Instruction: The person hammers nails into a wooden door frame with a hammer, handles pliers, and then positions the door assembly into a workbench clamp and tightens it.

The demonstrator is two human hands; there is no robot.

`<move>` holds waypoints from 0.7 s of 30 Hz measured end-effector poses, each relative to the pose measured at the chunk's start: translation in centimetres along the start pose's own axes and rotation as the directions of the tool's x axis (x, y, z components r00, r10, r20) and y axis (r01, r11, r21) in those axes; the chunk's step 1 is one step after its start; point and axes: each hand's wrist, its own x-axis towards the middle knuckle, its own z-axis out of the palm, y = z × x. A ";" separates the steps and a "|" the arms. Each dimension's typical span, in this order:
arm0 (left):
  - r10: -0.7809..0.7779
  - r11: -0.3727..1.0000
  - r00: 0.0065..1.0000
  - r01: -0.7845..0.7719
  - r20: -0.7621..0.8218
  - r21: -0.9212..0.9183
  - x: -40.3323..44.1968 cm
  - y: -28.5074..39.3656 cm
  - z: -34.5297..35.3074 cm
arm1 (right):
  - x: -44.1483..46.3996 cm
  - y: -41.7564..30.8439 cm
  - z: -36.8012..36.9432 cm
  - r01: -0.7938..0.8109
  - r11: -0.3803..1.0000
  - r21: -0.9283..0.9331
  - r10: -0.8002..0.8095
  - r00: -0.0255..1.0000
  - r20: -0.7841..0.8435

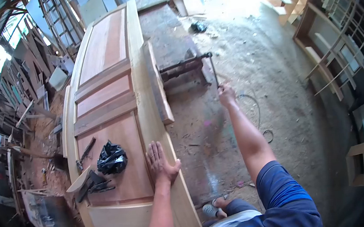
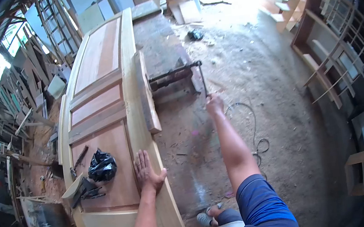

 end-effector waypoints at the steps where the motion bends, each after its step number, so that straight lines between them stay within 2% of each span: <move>1: -0.010 1.000 1.000 0.010 -0.009 -0.007 0.1 0.0 -0.1 | -0.4 -0.9 -0.8 -0.057 0.998 0.021 0.055 0.996 0.065; 2: 0.005 1.000 0.999 -0.006 -0.032 -0.008 0.8 -0.1 -0.3 | 0.0 0.5 -0.2 0.017 0.999 0.052 -0.022 0.995 0.096; 5: -0.018 1.000 0.999 0.018 -0.034 -0.003 -0.7 0.2 0.0 | -0.9 -2.6 -2.6 -0.065 0.991 0.119 0.032 0.966 0.257; 6: -0.023 1.000 0.999 0.023 -0.034 0.010 -0.6 0.3 -0.3 | -0.4 -2.8 -2.5 -0.032 0.993 0.113 -0.002 0.958 0.288; 10: -0.012 1.000 1.000 0.012 -0.016 -0.018 -0.6 0.2 -0.6 | 4.1 -2.7 -1.7 -0.077 0.983 0.167 0.034 0.969 0.244; 13: -0.057 0.998 0.998 0.056 -0.021 -0.026 0.7 1.3 -0.4 | 12.3 -4.3 -1.2 0.319 0.947 0.022 -0.320 0.946 0.056; 15: -0.083 0.997 0.996 0.083 -0.016 0.001 1.1 1.6 -0.3 | 16.2 -5.7 -0.9 0.376 0.926 0.002 -0.367 0.901 0.233; 16: -0.153 0.986 0.988 0.152 -0.013 -0.063 1.8 1.9 0.2 | 18.0 -6.2 -0.9 0.399 0.917 -0.007 -0.377 0.873 0.310; 17: -0.203 0.979 0.977 0.200 -0.070 -0.042 3.7 2.2 0.9 | 20.1 -6.9 -1.2 0.425 0.905 -0.018 -0.387 0.841 0.378; 19: -0.303 0.952 0.939 0.304 -0.163 -0.015 6.6 3.8 2.5 | 22.4 -7.9 -0.7 0.403 0.915 -0.032 -0.361 0.849 0.385; 21: -0.341 0.914 0.919 0.274 -0.199 -0.299 12.4 5.9 3.1 | 23.7 -7.7 0.8 0.416 0.906 -0.079 -0.356 0.849 0.391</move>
